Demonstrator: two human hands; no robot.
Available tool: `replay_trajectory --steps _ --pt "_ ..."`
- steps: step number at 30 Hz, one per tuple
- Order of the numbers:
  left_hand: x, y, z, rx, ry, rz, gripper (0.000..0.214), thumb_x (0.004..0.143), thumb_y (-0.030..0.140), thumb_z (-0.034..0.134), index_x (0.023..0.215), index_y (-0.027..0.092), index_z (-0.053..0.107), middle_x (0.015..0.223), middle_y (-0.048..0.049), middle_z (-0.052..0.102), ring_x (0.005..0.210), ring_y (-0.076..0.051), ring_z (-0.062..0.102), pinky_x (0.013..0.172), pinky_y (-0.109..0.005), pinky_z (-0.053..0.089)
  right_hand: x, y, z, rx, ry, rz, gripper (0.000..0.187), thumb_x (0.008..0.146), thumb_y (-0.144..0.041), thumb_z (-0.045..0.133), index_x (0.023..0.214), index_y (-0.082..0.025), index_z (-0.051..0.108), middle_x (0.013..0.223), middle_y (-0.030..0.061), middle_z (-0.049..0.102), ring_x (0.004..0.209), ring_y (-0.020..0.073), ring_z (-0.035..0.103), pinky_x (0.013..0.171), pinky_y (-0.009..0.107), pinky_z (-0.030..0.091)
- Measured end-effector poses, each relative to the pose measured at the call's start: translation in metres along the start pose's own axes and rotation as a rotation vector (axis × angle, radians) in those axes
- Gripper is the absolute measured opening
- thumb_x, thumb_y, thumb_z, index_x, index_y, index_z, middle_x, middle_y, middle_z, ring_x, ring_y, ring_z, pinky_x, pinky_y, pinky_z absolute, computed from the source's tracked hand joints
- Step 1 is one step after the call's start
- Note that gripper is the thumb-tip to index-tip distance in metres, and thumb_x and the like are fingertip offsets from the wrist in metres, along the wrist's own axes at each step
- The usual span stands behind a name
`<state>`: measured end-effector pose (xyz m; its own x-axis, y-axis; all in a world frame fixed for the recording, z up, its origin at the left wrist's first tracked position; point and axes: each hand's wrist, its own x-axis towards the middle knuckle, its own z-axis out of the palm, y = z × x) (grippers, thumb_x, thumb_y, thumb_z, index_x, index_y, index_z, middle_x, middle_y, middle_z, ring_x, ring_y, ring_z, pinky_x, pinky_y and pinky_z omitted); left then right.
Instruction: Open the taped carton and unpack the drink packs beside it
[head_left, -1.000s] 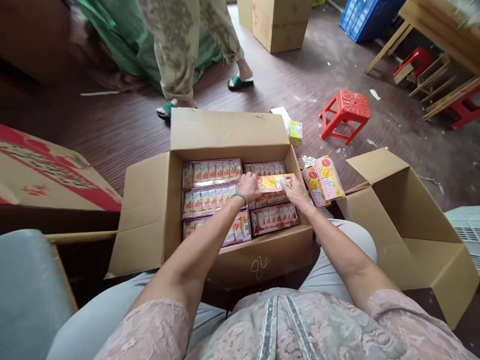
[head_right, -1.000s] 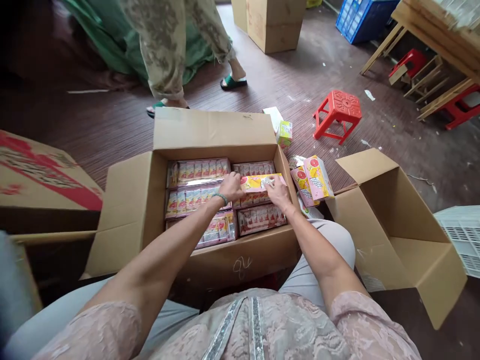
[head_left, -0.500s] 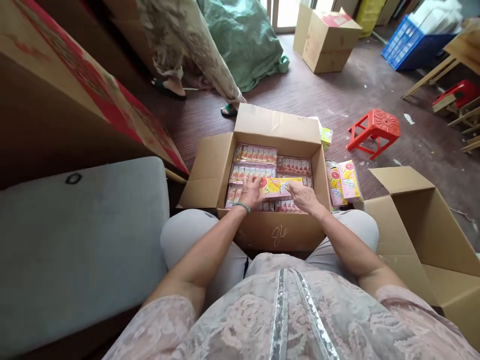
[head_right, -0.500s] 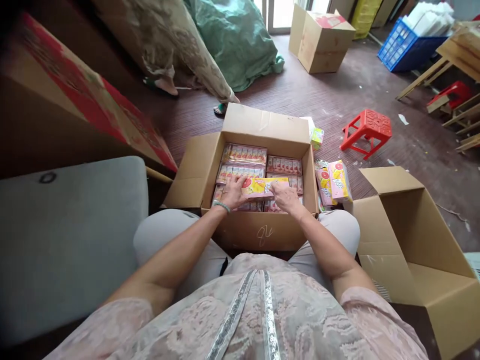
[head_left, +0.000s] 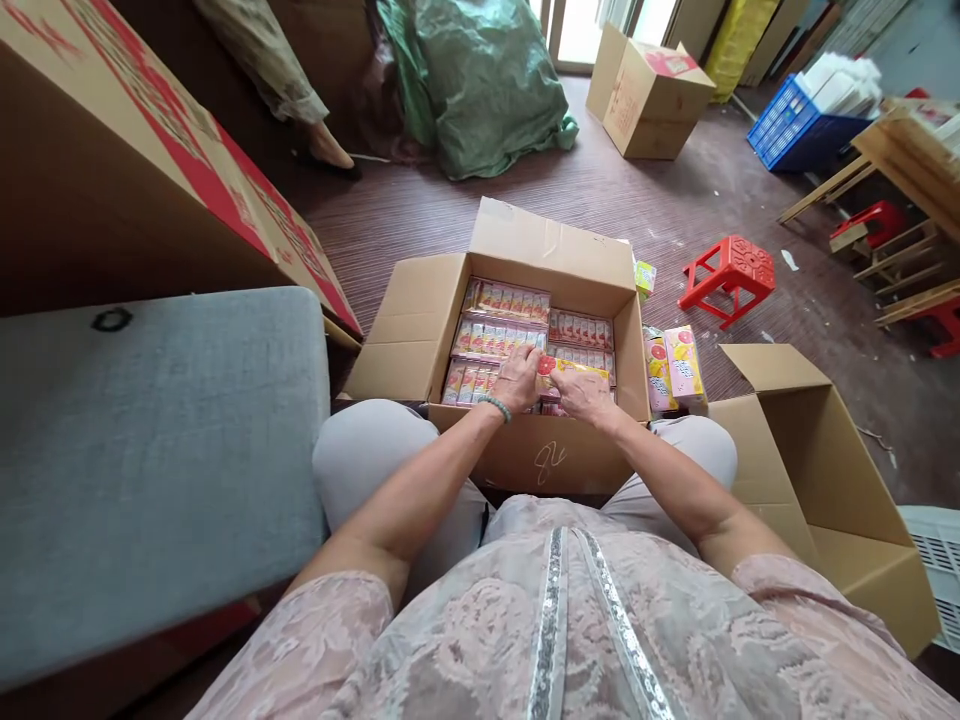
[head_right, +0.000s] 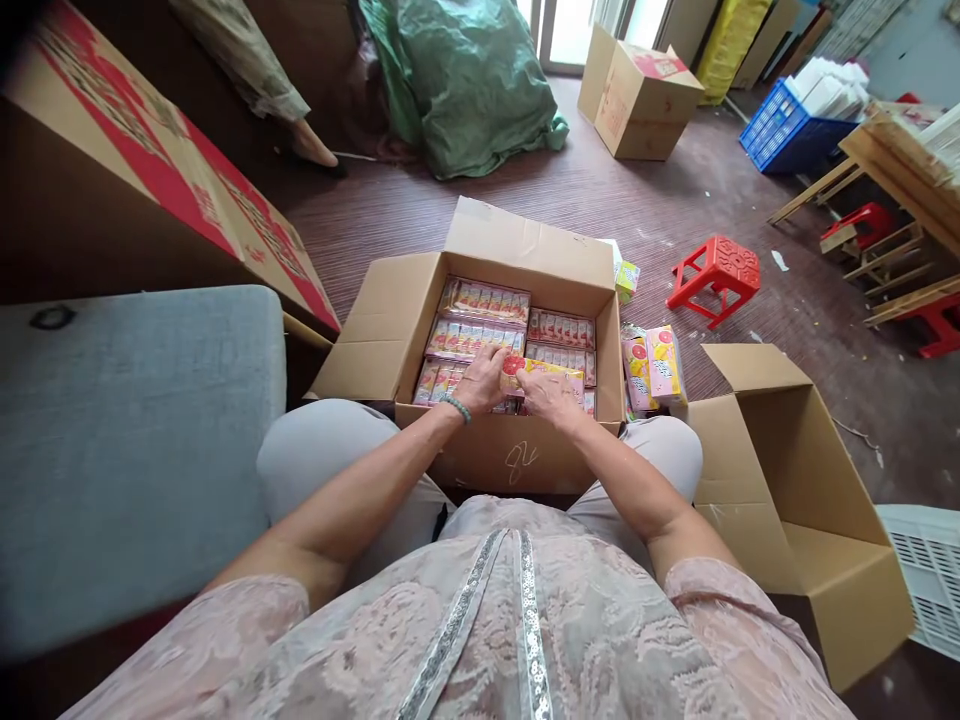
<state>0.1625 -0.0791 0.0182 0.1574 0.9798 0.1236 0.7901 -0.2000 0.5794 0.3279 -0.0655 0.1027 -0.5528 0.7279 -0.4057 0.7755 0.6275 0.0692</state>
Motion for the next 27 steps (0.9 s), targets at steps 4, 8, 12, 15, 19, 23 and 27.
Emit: replay_trajectory --steps 4,8,12,15,19,23,27 --pt "0.003 -0.001 0.001 0.009 -0.002 -0.005 0.059 0.073 0.011 0.067 0.131 0.01 0.056 0.134 -0.0213 0.057 0.13 -0.034 0.055 0.116 -0.046 0.047 -0.004 0.002 0.001 0.025 0.015 0.016 0.04 0.101 -0.016 0.04 0.133 -0.022 0.063 0.119 0.0135 0.074 0.106 0.0252 0.07 0.08 0.03 0.048" --pt "0.003 0.0 0.003 0.01 0.003 0.011 0.056 0.074 0.009 0.063 0.129 0.012 0.057 0.131 -0.0192 0.059 0.129 -0.033 0.055 0.114 -0.047 0.049 -0.004 -0.001 -0.001 0.013 -0.002 0.007 0.037 0.099 -0.013 0.042 0.129 -0.02 0.063 0.116 0.014 0.075 0.105 0.025 0.071 0.08 0.029 0.049" --pt "0.0 0.004 0.004 0.043 0.0 0.022 0.051 0.075 0.006 0.059 0.126 0.012 0.058 0.13 -0.0201 0.06 0.127 -0.034 0.057 0.111 -0.047 0.052 0.0 -0.007 0.0 -0.004 -0.041 0.004 0.039 0.099 -0.011 0.041 0.132 -0.019 0.06 0.116 0.0152 0.074 0.104 0.0252 0.072 0.081 0.03 0.051" --pt "-0.002 0.005 0.004 0.058 -0.034 0.044 0.054 0.072 0.004 0.06 0.125 0.014 0.058 0.131 -0.0186 0.06 0.128 -0.034 0.057 0.11 -0.046 0.053 0.001 0.001 0.005 -0.012 -0.077 0.016 0.037 0.103 -0.015 0.039 0.132 -0.019 0.062 0.116 0.0157 0.074 0.106 0.0258 0.072 0.084 0.031 0.052" --pt "-0.002 -0.002 0.001 0.063 -0.033 0.016 0.059 0.068 0.003 0.062 0.126 0.014 0.057 0.127 -0.0178 0.06 0.125 -0.034 0.059 0.109 -0.045 0.054 -0.011 0.043 0.02 0.01 -0.163 0.125 0.045 0.103 -0.014 0.039 0.143 -0.023 0.058 0.125 0.0149 0.074 0.112 0.0244 0.071 0.091 0.031 0.051" --pt "0.0 -0.007 0.002 0.048 -0.039 0.002 0.059 0.07 0.008 0.065 0.128 0.013 0.055 0.129 -0.0184 0.058 0.126 -0.034 0.057 0.11 -0.045 0.052 -0.03 0.095 0.037 0.035 -0.233 0.227 0.052 0.102 -0.013 0.038 0.148 -0.027 0.058 0.126 0.0144 0.074 0.114 0.0253 0.071 0.09 0.033 0.051" --pt "0.001 -0.011 0.002 0.038 -0.077 -0.021 0.059 0.069 0.011 0.065 0.127 0.011 0.054 0.131 -0.0204 0.056 0.129 -0.035 0.055 0.114 -0.044 0.049 -0.034 0.115 0.046 0.091 -0.234 0.278 0.041 0.109 -0.03 0.038 0.139 -0.03 0.066 0.125 0.0116 0.076 0.116 0.0245 0.071 0.087 0.031 0.049"
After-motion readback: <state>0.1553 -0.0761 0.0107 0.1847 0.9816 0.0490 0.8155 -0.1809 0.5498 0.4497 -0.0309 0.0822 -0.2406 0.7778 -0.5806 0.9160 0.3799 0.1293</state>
